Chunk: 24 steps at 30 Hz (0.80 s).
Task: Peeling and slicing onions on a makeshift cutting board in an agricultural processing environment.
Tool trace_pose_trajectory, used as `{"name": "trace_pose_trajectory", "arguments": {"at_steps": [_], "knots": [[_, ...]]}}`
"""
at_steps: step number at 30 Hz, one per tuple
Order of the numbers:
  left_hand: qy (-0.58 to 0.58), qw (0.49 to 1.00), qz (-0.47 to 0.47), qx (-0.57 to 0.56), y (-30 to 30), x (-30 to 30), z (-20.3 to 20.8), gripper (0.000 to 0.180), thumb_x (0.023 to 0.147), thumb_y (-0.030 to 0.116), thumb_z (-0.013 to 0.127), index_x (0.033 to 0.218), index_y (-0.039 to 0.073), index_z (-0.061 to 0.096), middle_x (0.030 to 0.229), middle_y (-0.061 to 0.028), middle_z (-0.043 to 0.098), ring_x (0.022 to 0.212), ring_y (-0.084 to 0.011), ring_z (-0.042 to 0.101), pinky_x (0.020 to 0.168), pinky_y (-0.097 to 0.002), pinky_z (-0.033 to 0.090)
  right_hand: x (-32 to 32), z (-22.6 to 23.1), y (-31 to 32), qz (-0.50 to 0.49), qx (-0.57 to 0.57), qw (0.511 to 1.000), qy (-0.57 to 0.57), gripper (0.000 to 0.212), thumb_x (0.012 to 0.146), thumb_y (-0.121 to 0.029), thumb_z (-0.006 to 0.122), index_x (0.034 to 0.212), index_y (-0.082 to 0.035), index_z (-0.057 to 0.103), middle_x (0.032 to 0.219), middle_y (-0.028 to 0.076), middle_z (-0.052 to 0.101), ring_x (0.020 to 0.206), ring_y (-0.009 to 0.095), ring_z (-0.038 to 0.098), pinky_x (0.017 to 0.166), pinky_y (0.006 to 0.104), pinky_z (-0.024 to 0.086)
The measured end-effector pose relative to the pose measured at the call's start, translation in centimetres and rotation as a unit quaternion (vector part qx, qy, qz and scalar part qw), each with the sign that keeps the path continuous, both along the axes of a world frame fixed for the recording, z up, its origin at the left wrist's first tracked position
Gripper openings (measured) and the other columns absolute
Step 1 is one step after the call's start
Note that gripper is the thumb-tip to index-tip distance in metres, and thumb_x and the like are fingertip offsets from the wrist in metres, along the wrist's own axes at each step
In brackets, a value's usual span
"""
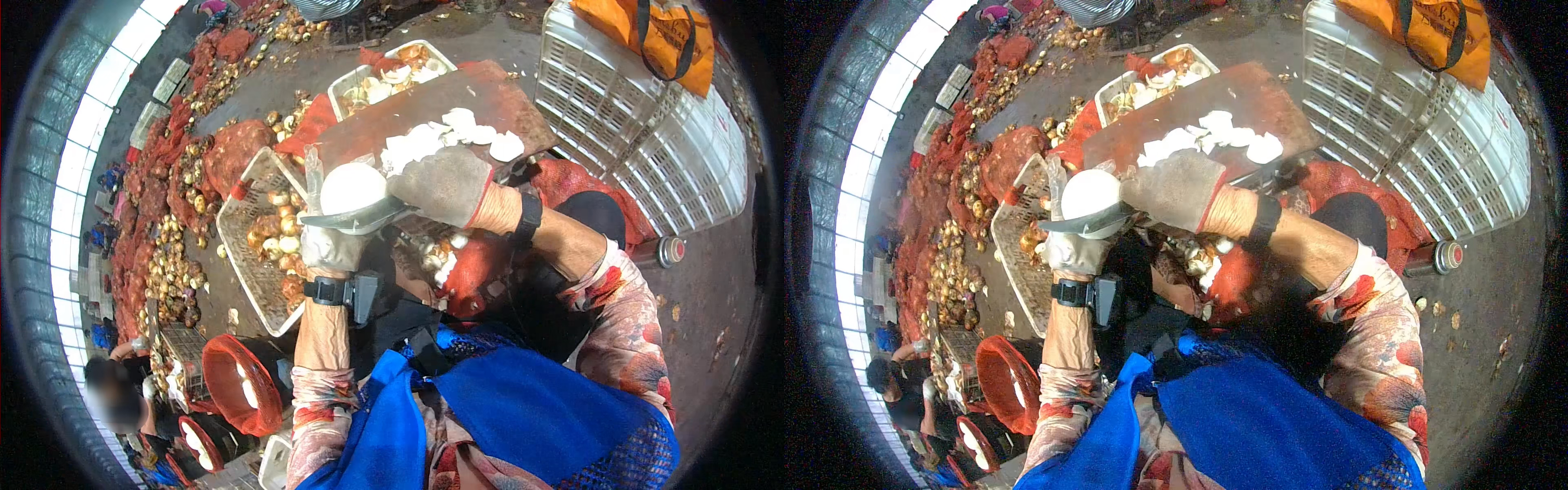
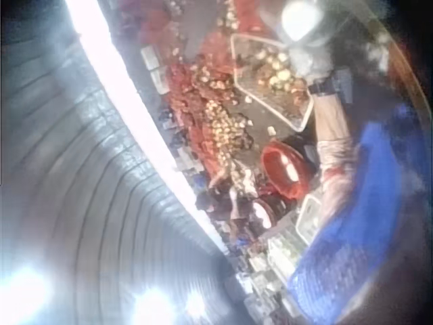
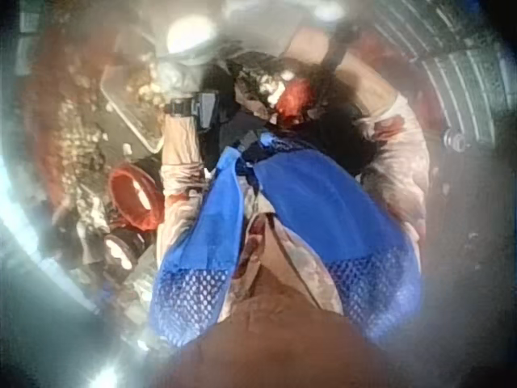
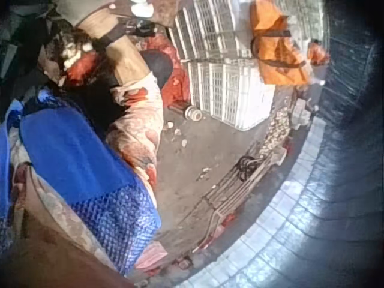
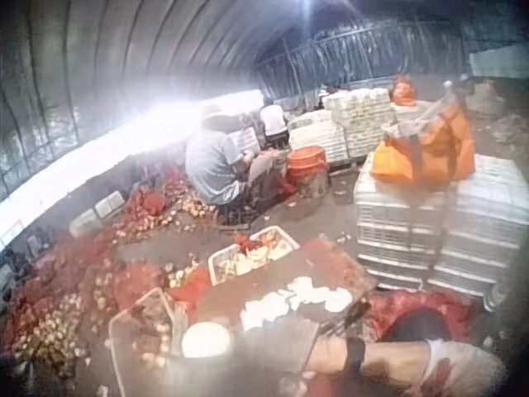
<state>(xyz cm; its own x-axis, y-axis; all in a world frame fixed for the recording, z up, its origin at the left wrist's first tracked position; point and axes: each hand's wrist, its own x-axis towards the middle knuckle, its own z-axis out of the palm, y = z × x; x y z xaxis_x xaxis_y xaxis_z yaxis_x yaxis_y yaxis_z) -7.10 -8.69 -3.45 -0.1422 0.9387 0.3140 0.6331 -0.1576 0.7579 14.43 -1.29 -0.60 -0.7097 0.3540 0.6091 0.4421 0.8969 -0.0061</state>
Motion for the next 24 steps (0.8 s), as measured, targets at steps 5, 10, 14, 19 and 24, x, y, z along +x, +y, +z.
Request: {"name": "trace_pose_trajectory", "arguments": {"at_steps": [5,10,14,19,24], "knots": [[-0.009,1.0,-0.009,-0.006,-1.0,-0.2,-1.7,0.072,0.072,0.031,0.078,0.13,0.004,0.046,0.116,-0.0118,0.061,0.101,-0.0243,0.061,0.085,-0.0344,0.05,-0.6,-0.5,-0.3,-0.038,-0.017,0.997,-0.061,0.007,0.075,-0.017,0.061,0.077,-0.011,0.064,0.068,0.009,0.063,0.06,0.025,0.066,0.051,0.0367,0.052],[-0.01,1.0,-0.028,-0.001,-1.4,-0.8,-2.5,0.074,0.071,0.029,0.079,0.131,0.003,0.043,0.118,-0.0122,0.059,0.102,-0.0242,0.06,0.087,-0.0347,0.05,-0.6,-0.8,-0.1,-0.043,-0.057,0.995,-0.062,0.01,0.077,-0.018,0.059,0.082,-0.011,0.063,0.067,0.009,0.062,0.061,0.025,0.065,0.051,0.0366,0.051],[-0.005,0.999,-0.04,0.014,-1.6,-1.4,-2.5,0.076,0.071,0.028,0.079,0.132,0.003,0.042,0.12,-0.0125,0.058,0.103,-0.0242,0.059,0.089,-0.0349,0.05,-0.4,-0.9,-0.4,-0.06,-0.108,0.99,-0.072,0.011,0.079,-0.018,0.057,0.083,-0.009,0.063,0.07,0.01,0.063,0.065,0.026,0.066,0.055,0.0381,0.053],[-0.138,0.989,-0.05,-0.01,-1.6,-1.5,-1.7,0.073,0.076,0.031,0.075,0.133,0.003,0.04,0.123,-0.0136,0.056,0.108,-0.0239,0.057,0.09,-0.0376,0.049,0.6,-2.1,-0.8,-0.104,-0.246,0.962,-0.065,0.014,0.082,-0.017,0.054,0.091,-0.01,0.061,0.076,0.012,0.064,0.07,0.031,0.066,0.059,0.041,0.053],[0.058,0.994,0.07,-0.056,-2.5,-0.6,-0.5,0.075,0.068,0.033,0.081,0.127,0.004,0.045,0.113,-0.0144,0.063,0.1,-0.0258,0.062,0.083,-0.0373,0.051,-0.9,-0.5,-2.4,-0.045,-0.265,0.957,-0.11,0.015,0.081,-0.017,0.055,0.093,-0.009,0.061,0.073,0.013,0.065,0.067,0.031,0.067,0.052,0.0428,0.052]]}}
